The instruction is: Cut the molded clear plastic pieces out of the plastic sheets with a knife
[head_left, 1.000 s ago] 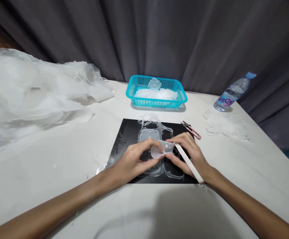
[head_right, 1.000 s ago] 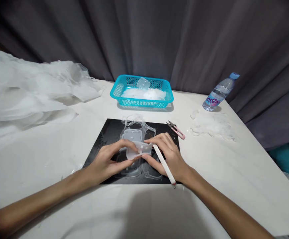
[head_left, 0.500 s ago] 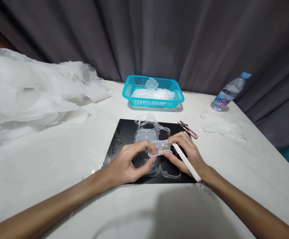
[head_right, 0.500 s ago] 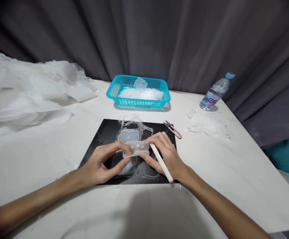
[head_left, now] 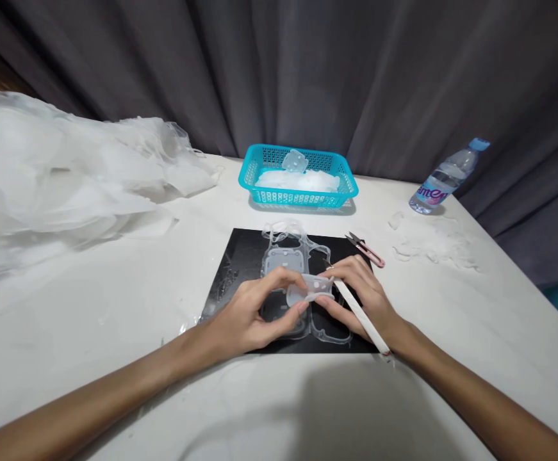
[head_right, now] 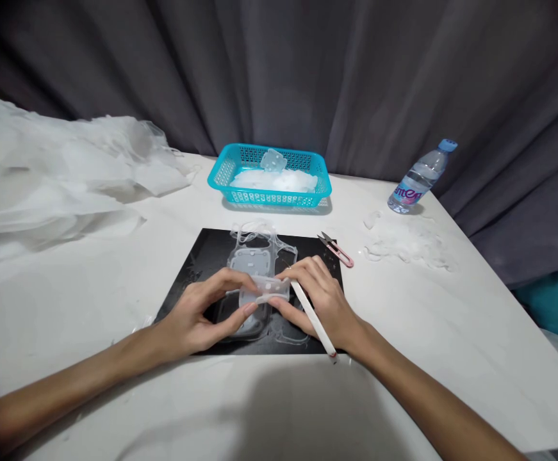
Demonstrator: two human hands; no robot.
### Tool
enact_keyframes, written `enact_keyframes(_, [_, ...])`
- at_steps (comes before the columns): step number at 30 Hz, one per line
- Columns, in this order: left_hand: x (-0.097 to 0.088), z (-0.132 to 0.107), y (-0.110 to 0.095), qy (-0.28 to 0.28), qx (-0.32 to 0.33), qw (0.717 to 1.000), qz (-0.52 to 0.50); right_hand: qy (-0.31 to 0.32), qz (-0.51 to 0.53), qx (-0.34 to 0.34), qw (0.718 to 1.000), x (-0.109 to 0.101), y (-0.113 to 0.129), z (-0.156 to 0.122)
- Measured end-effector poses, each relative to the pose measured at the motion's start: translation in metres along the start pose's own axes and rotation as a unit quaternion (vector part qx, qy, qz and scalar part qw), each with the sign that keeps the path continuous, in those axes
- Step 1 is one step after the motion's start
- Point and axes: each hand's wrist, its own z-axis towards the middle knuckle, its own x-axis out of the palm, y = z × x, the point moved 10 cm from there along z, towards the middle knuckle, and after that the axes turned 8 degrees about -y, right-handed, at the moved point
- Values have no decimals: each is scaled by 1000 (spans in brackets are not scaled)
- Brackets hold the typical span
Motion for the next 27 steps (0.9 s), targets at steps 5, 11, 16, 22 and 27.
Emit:
enact_keyframes(5, [1,-2,2,-10,0,1000,-21,4,-4,5,1000,0,0,0])
enact_keyframes(11, [3,-1,-3,-3,26,1000,-10,2,0,1,1000,-1,1,0])
enact_keyframes(16, [3,-2,-4,-3,39,999,4,6,3,1,1000,0,-1,-1])
enact_keyframes(22, [2,-4,3,1,12,1000,23,12,-11,-9,1000,2,0,-4])
enact_keyframes(27, [2,-4,11,6,-9,1000,3,12,-20,-15,1000,3,1,-4])
